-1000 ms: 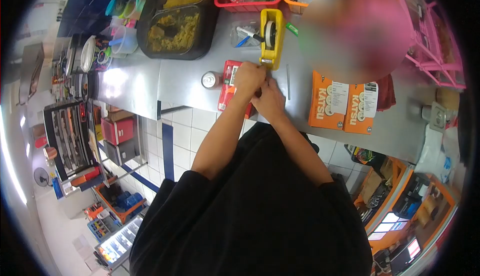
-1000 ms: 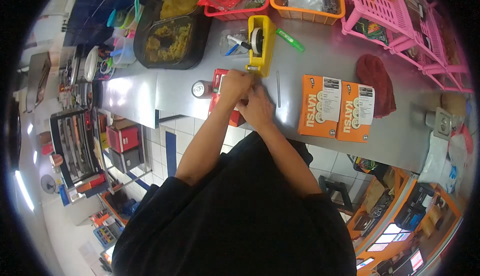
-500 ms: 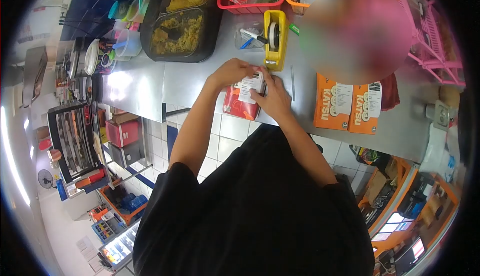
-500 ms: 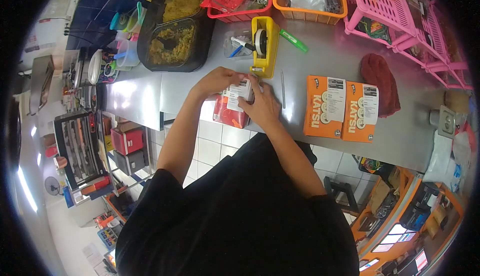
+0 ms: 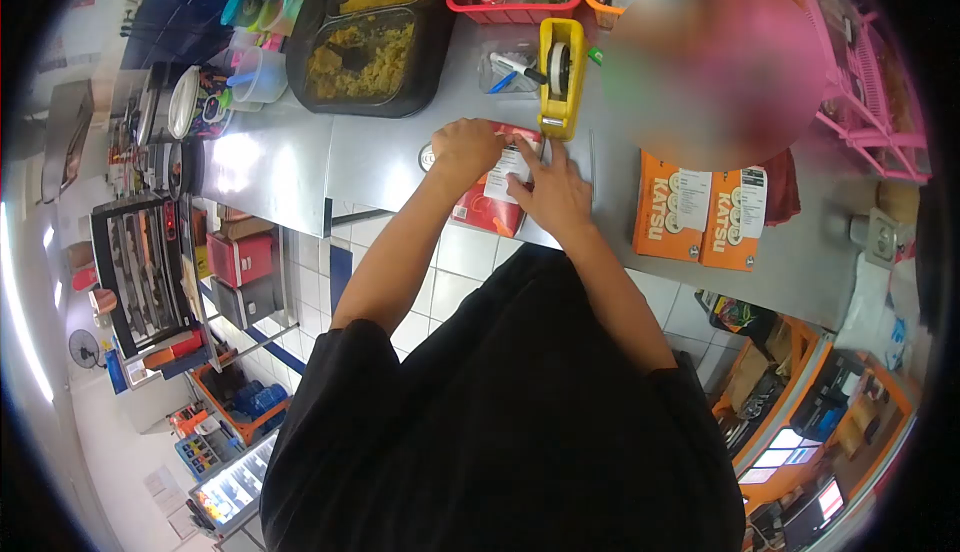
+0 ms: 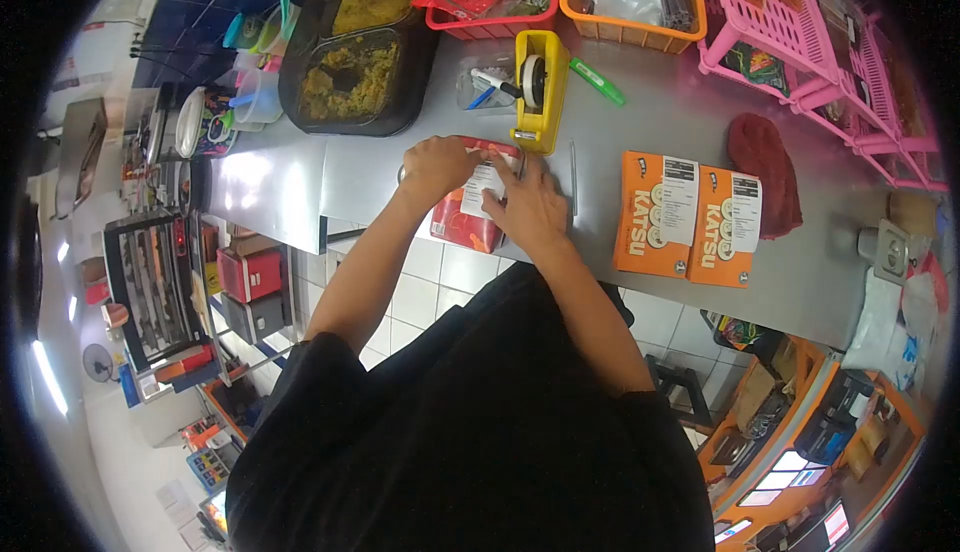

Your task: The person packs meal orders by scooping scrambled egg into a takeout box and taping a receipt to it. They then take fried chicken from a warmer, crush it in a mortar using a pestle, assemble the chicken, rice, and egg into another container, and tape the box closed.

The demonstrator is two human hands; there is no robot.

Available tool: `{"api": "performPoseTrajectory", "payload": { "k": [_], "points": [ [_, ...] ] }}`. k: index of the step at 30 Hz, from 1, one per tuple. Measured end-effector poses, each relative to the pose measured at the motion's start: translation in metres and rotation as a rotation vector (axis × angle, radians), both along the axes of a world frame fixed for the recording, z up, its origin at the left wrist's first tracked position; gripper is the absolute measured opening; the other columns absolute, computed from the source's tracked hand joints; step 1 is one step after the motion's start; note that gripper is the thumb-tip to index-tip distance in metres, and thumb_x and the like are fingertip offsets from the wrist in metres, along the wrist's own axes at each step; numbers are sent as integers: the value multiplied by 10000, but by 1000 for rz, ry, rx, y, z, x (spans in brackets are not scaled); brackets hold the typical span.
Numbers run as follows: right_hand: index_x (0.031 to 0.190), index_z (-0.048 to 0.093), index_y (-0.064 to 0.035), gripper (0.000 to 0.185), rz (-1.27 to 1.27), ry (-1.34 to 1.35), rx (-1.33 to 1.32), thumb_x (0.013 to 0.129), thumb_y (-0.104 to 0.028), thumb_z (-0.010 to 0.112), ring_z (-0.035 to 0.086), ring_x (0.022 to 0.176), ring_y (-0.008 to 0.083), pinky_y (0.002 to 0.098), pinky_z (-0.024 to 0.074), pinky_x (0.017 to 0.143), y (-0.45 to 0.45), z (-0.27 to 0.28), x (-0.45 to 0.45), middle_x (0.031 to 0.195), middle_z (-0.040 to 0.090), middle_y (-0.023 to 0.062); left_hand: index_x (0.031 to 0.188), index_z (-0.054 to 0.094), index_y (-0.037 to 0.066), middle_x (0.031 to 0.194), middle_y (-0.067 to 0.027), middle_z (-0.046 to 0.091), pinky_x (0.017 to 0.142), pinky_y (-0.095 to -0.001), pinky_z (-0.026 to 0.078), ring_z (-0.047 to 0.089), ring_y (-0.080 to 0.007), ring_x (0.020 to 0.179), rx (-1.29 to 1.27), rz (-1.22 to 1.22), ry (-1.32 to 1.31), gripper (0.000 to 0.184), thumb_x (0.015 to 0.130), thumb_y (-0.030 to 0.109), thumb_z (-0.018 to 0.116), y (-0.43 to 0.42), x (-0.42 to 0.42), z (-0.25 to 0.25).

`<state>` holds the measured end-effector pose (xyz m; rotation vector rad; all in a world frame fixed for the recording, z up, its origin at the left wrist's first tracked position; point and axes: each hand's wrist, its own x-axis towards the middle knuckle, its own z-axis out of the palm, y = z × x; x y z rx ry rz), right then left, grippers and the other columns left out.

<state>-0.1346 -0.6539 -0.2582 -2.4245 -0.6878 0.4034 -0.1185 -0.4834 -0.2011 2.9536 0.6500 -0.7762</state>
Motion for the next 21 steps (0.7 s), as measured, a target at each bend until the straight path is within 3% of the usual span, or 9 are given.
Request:
{"api": "performPoseTrajectory", "payload": {
  "k": [4,10,13,15,16,17,19,20,21],
  "points": [
    [1508,462,-316,682,-24,29,-7,874,-483,651,584,1157,447,515,571,862,1,5,1,1440,427,243,1040,741,48,1046,-200,738,868,-465,569,715,-368,1029,-18,63,38,604,879,623,653,14,-7,10],
    [1528,420,-354,697,-30,24,11,881,-497,637,531,1212,482,522,550,906,0,-2,-2,1484,385,253,1015,742,63,1009,-157,749,797,-450,586,727,-365,976,162,-62,36,521,854,557,712,20,-25,26],
    [1524,430,-322,681,-33,23,9,899,-479,648,520,1230,466,531,543,915,-3,-4,-5,1500,391,255,1014,744,64,972,-142,753,783,-426,590,736,-335,918,109,55,-162,406,881,447,720,-5,-16,33],
    [1491,468,-253,649,-47,-126,163,902,-445,658,513,1216,465,516,543,917,-1,-19,-11,1486,383,260,1091,728,74,1018,-146,738,758,-434,602,730,-316,864,-583,349,-561,318,928,342,683,-29,-5,12],
    [1375,588,-272,505,-84,-231,229,894,-393,682,501,1232,432,515,556,878,2,-31,-14,1435,402,224,1141,701,53,1068,-153,715,748,-431,609,721,-315,872,-820,583,-509,333,946,318,655,-50,6,13],
    [1375,588,-272,505,-77,-233,229,894,-393,682,501,1232,432,515,556,878,3,-37,-17,1435,402,224,1191,675,31,1119,-161,691,738,-427,616,712,-315,879,-1053,817,-445,351,964,294,627,-69,15,15],
    [1225,659,-206,386,-77,-186,302,875,-363,703,546,1145,428,509,561,844,4,-37,-20,1334,449,207,1223,639,-5,1160,-180,662,739,-429,623,704,-329,916,-1106,901,-408,374,978,276,617,-75,34,1],
    [1160,675,-212,308,-80,-174,235,875,-322,706,584,1042,411,509,561,810,3,-34,-22,1257,466,196,1255,604,-41,1202,-198,632,740,-430,629,696,-343,954,-1157,979,-362,399,992,258,607,-73,43,-6],
    [1160,675,-212,308,-81,-171,237,875,-322,706,584,1042,411,509,561,810,4,-33,-22,1257,466,196,1255,604,-41,1202,-198,632,740,-430,629,696,-343,954,-1153,979,-361,399,992,258,607,-69,47,-11]
  ]
}}
